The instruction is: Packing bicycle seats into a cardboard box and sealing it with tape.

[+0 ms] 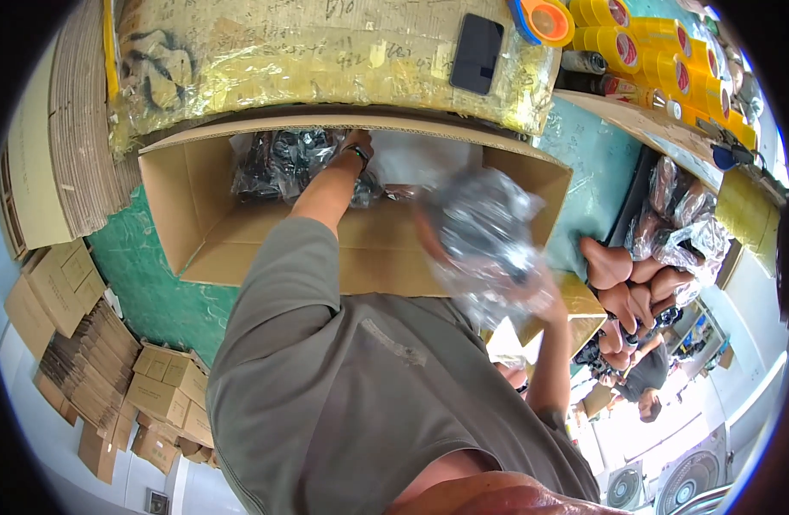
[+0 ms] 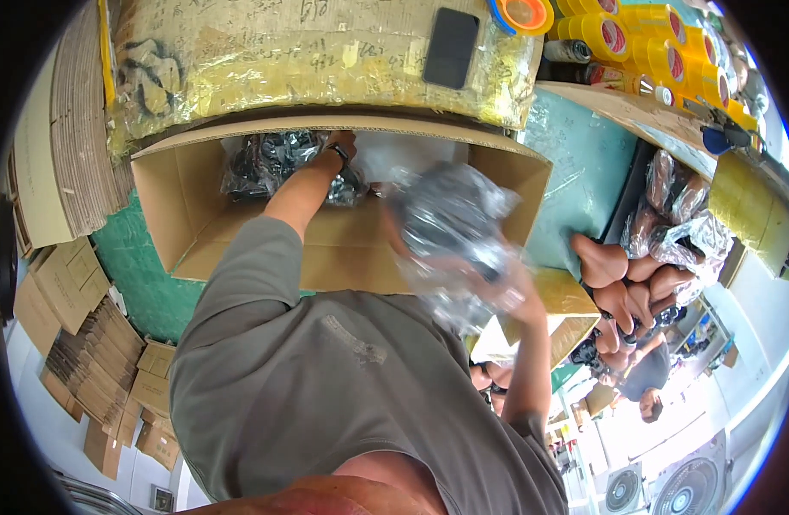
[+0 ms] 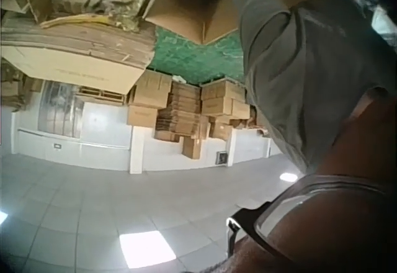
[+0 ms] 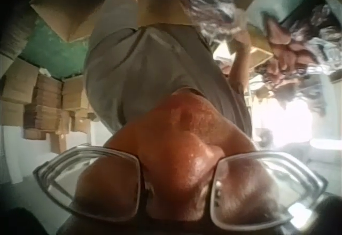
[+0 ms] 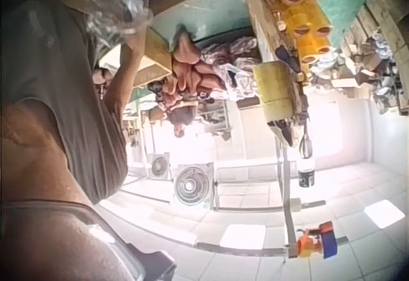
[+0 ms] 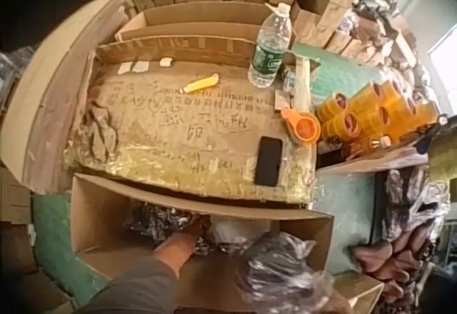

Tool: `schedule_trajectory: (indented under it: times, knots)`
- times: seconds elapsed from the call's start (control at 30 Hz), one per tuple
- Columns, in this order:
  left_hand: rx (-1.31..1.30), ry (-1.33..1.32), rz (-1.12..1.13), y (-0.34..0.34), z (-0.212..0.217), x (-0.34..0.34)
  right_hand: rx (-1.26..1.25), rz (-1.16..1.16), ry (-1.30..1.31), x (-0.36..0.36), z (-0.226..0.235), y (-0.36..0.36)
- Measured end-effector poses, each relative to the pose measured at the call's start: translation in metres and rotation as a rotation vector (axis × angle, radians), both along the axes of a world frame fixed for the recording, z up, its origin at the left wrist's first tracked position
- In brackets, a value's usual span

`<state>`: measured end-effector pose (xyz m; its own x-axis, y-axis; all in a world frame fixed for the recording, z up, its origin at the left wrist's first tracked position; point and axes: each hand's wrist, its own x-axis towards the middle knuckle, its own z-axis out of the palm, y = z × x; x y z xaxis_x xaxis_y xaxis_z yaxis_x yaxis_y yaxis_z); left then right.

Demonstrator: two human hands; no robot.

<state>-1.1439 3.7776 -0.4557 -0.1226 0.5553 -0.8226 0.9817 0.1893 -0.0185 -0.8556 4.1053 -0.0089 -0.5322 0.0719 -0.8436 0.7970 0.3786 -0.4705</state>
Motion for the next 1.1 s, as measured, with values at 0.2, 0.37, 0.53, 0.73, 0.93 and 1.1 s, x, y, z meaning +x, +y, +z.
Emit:
schedule_trajectory:
  times: [0.2, 0.37, 0.53, 0.73, 0.93, 1.1]
  knots:
    - [0.735, 0.128, 0.527, -0.029, 0.024, 0.048, 0.224, -0.39, 0.262, -0.028, -0.27, -0.112]
    - [0.415, 0.102, 0.733, -0.046, 0.082, 0.123, 0.037, 0.645, -0.102, -0.003, -0.289, -0.106]
    - [0.571, -0.069, 1.127, -0.049, 0.233, 0.186, 0.047, -0.408, 0.668, 0.038, -0.036, 0.109]
    - [0.994, -0.484, 1.098, 0.197, 0.387, 0.26, 1.792, -1.008, 0.492, 0.312, -0.03, 0.527]
    - [0.519, -1.291, 1.231, 0.444, 0.453, 0.349, 1.619, -1.101, 0.679, 0.316, -0.003, 0.535]
    - [-0.196, -2.37, 1.459, 0.542, 0.457, 0.403, 1.182, -0.911, 1.374, 0.296, 0.011, 0.332]
